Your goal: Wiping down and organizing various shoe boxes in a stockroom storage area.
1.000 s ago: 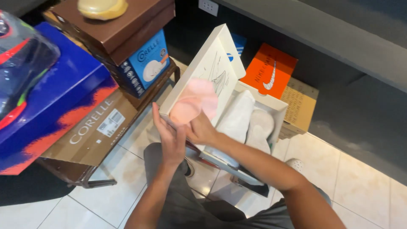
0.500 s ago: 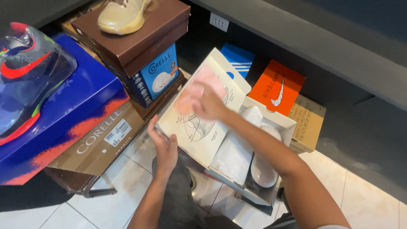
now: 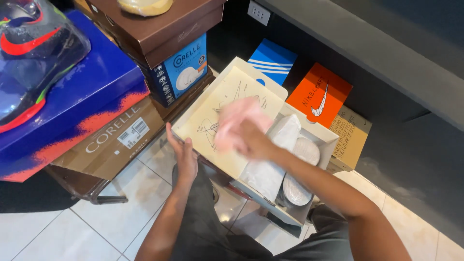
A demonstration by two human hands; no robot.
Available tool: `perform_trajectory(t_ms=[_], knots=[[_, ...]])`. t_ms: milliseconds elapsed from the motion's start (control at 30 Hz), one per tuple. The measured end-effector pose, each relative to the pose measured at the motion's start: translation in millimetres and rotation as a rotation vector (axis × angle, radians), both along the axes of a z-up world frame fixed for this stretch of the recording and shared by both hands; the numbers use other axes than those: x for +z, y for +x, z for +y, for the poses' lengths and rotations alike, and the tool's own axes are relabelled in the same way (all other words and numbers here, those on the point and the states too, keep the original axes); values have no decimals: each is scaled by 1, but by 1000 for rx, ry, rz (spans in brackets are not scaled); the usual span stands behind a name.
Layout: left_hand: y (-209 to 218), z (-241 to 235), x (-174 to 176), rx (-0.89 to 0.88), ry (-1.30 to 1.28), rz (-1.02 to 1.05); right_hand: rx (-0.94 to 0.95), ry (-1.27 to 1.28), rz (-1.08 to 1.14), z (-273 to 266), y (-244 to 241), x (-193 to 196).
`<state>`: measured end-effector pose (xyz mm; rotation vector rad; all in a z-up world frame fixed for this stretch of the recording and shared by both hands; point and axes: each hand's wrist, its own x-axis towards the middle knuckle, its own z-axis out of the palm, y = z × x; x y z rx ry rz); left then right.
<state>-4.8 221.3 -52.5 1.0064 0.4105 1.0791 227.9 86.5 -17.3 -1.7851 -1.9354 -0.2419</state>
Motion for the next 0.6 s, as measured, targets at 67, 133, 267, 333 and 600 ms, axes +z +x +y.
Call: perform_trajectory(t_ms=[67,133,267,333,600], knots=[[3,3,-12,4,4,-84,453,14,-11,-15,-51,21],[3,-5,2,8,3,-105,379,61,9,-4,-16,13],[1,-2,12,1,-7,-94,-15,243,-36,0,15,12],[4,0,1,23,-4,-106,129,222,43,-1,-30,14],[13,-6,3,192,160,48,311,65,318,84,-89,38]])
